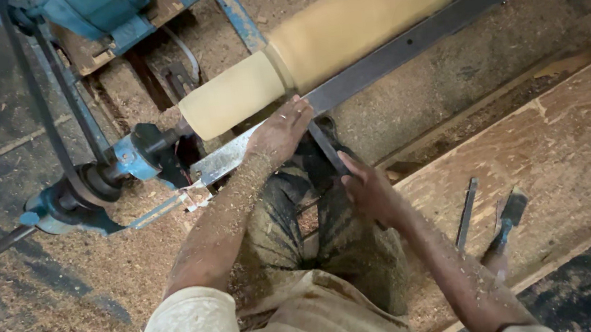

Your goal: The person uses a chisel to shape a rotating wooden cylinder on a lathe, carving decorative grooves and contours along its length. Wood shavings accumulate on the floor as the tool removes material from the spinning workpiece.

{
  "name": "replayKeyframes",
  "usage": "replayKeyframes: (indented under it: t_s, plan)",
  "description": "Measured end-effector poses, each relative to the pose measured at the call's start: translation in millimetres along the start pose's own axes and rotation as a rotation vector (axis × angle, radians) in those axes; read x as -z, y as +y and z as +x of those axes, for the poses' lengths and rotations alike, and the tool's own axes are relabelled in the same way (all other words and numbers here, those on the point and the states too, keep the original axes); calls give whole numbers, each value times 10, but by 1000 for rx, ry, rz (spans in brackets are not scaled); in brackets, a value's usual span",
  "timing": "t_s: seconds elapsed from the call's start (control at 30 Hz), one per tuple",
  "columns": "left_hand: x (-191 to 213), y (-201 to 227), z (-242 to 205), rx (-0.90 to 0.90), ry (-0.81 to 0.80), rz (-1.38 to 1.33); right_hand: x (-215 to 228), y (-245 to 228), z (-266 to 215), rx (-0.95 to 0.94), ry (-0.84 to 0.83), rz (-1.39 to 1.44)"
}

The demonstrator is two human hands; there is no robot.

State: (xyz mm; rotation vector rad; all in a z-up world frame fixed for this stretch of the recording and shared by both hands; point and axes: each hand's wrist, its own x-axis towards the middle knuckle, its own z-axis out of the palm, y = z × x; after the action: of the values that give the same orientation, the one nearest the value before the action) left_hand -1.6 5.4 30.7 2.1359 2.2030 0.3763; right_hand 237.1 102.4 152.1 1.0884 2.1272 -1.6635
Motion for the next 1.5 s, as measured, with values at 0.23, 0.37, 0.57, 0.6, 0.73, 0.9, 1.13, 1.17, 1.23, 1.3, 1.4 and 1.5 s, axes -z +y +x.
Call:
replayKeyframes:
  t_s: [0.23,0.37,0.57,0.6,0.73,0.9,1.13,1.17,1.23,1.3,1.4,1.5]
  plan:
    - [17,70,33,336,-104,-480,31,412,72,180,15,-36]
    - [-78,71,-10,-38,80,274,278,591,210,-81,-81,75]
    - [-166,-2,-108,-31,-8,204,132,637,212,147,-123,121]
    - [-192,-7,-109,-30,-5,229,81,631,193,360,-134,40]
    - [-279,-18,-133,-42,16,297,-168,496,101,-120,17,344]
    - [-250,-77,-73,18,83,-23,-253,172,-4,-184,8,652]
    - [-26,23,-112,8,112,32,-304,59,-74,-250,40,480]
    - [5,17,-85,-6,118,41,-303,66,-55,-209,31,511]
    - [41,24,-79,-5,132,67,-347,96,-38,-172,23,535]
    - [29,44,-84,11,135,60,-369,136,-28,-178,27,510]
    - [-14,35,-60,32,136,37,-385,155,-21,-204,35,515]
    - [-37,-21,-45,50,116,20,-442,124,-13,-252,18,605]
